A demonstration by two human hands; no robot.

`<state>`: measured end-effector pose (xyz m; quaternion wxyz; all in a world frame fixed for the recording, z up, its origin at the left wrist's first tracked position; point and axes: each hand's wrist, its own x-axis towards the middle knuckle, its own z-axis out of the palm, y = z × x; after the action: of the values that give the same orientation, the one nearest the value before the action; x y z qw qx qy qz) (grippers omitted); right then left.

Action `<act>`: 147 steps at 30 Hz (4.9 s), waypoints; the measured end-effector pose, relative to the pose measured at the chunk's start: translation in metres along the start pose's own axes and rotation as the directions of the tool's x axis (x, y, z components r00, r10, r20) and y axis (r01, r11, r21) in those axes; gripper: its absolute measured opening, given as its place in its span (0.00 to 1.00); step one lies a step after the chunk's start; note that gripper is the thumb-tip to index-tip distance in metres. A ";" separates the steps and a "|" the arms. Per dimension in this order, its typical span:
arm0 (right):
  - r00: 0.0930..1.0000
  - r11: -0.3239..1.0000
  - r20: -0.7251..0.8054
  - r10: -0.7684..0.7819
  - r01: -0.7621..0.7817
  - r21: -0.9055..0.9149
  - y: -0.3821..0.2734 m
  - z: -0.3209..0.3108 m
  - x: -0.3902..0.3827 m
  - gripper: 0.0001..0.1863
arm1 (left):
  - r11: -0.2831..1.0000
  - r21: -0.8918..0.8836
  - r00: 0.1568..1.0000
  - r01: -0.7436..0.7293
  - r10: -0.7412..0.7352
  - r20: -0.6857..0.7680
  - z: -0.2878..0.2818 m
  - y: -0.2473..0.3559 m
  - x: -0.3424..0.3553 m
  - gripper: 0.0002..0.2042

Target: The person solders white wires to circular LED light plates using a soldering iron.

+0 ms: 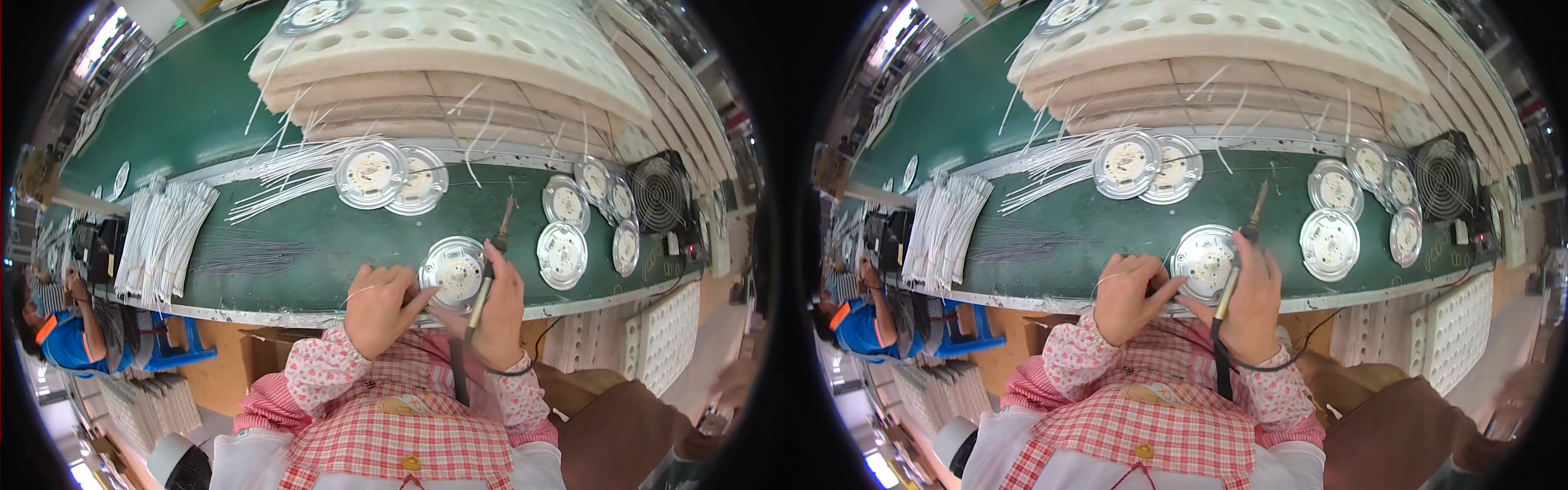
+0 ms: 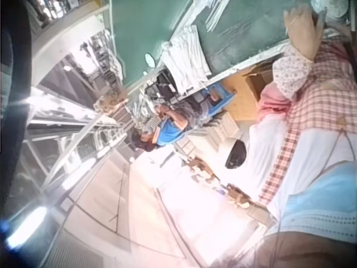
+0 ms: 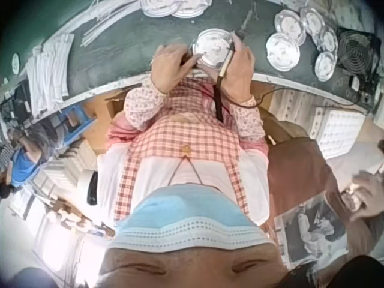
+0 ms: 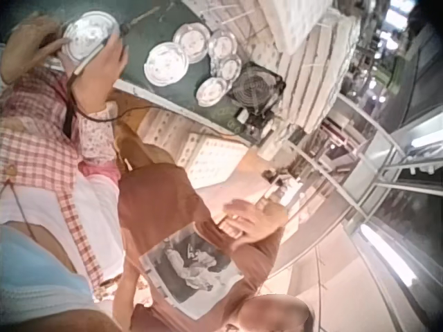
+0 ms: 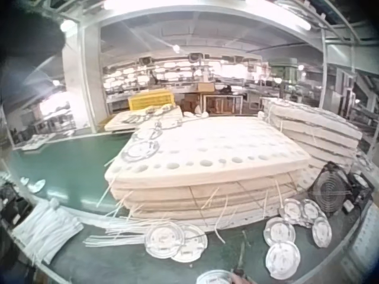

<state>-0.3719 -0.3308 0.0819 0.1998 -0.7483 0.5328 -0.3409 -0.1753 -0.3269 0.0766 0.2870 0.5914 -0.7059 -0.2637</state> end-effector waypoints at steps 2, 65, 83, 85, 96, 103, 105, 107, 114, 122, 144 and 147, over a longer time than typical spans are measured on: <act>0.993 0.993 0.087 -0.079 0.086 -0.081 0.005 0.008 0.003 0.50 | 0.951 0.250 0.965 -0.180 0.220 -0.141 -0.011 -0.012 0.000 0.07; 0.973 0.985 -0.198 -0.120 0.090 -0.150 0.014 0.005 -0.010 0.40 | 0.978 0.195 0.974 -0.070 0.109 -0.200 0.005 -0.008 0.037 0.16; 0.987 0.942 0.023 -0.162 0.148 0.301 0.026 -0.032 -0.013 0.08 | 0.901 0.089 0.905 -0.424 0.422 0.045 0.010 -0.018 0.034 0.08; 0.998 0.929 0.069 -0.013 -0.014 0.371 0.022 -0.034 -0.021 0.08 | 0.895 0.102 0.901 -0.434 0.431 0.050 0.009 -0.018 0.034 0.08; 0.933 0.726 0.253 0.257 -0.359 0.586 0.032 -0.037 -0.021 0.14 | 0.835 0.233 0.867 -0.498 0.479 0.137 0.012 -0.008 0.034 0.08; 0.923 0.690 0.211 0.323 -0.382 0.614 0.030 -0.031 -0.031 0.12 | 0.860 0.165 0.875 -0.483 0.479 0.070 0.004 -0.020 0.023 0.18; 0.925 0.691 0.203 0.323 -0.376 0.617 0.028 -0.029 -0.033 0.12 | 0.778 0.250 0.817 -0.577 0.556 0.153 0.001 -0.028 0.018 0.26; 0.911 0.663 0.203 0.359 -0.402 0.632 0.022 -0.028 -0.034 0.11 | 0.756 0.284 0.808 -0.589 0.562 0.179 0.000 -0.029 0.015 0.28; 0.967 0.914 -0.017 0.255 -0.236 0.330 0.019 -0.016 -0.035 0.16 | 0.674 0.369 0.768 -0.640 0.576 0.281 -0.008 -0.029 0.018 0.29; 0.998 0.987 -0.055 -0.007 -0.002 -0.162 0.008 0.013 -0.029 0.52 | 0.865 0.220 0.890 -0.450 0.455 0.031 -0.033 -0.033 0.039 0.08; 0.914 0.940 -0.241 0.325 -0.286 0.185 -0.006 -0.009 -0.036 0.21 | 0.935 -0.353 1.000 -0.001 0.008 0.017 -0.101 -0.050 0.033 0.03; 0.905 0.923 -0.235 0.355 -0.301 0.239 -0.007 -0.001 -0.024 0.22 | 0.916 -0.364 0.986 -0.168 0.159 -0.055 -0.039 -0.015 0.033 0.04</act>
<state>-0.3724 -0.3056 0.0800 0.2523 -0.5695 0.6374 -0.4535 -0.1414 -0.3635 0.0961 0.4219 0.4694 -0.6875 -0.3592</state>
